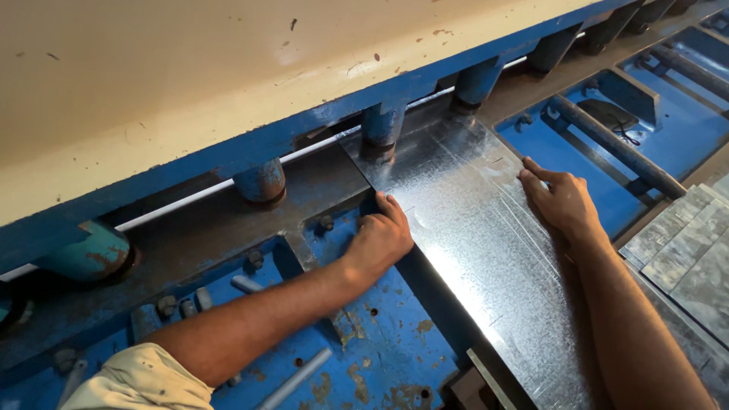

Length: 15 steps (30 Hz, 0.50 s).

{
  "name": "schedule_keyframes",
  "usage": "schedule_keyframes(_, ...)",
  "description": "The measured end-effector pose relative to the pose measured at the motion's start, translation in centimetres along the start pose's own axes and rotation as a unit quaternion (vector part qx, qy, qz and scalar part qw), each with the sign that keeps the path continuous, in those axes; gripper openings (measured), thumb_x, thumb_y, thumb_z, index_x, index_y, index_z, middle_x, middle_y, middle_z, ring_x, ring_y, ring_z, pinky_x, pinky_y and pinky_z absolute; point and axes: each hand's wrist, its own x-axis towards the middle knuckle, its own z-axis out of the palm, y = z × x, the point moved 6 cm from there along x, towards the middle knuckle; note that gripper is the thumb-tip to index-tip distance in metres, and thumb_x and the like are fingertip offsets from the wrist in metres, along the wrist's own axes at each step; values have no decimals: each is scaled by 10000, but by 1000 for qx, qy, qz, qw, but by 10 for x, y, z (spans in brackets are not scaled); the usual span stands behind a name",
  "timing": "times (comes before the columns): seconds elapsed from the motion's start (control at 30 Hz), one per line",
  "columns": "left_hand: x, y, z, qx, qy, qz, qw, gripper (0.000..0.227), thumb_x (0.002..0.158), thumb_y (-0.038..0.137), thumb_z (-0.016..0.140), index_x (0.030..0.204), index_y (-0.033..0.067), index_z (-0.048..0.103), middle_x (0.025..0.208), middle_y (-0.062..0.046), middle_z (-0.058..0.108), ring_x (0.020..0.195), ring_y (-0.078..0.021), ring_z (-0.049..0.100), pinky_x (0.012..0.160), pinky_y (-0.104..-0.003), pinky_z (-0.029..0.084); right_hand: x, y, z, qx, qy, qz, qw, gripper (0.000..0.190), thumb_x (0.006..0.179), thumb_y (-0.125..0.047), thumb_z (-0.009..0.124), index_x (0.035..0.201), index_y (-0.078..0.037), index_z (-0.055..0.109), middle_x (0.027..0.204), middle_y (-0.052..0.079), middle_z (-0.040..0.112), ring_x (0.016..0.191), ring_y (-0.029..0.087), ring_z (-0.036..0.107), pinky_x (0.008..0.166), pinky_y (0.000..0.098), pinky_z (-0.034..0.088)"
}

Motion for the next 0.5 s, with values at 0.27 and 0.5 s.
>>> schedule_keyframes(0.27, 0, -2, -4, -1, -15, -2, 1000, 395, 846, 65, 603, 1193, -104, 687, 1114, -351, 703, 521, -189, 650, 425, -313, 484, 1, -2, 0, -12, 3, -16, 1000, 488, 1008, -483, 567, 1403, -213, 663, 1151, 324, 705, 1142, 487, 651, 1086, 503, 446)
schedule_keyframes(0.5, -1, 1, -4, 21, -32, 4, 999, 393, 840, 50, 612, 1200, -94, 679, 1132, -341, 699, 510, -164, 629, 399, -279, 435, -1, -8, -1, -18, -9, 8, 1000, 487, 1009, -487, 560, 1423, -246, 649, 1132, 322, 705, 1121, 491, 661, 1081, 516, 448)
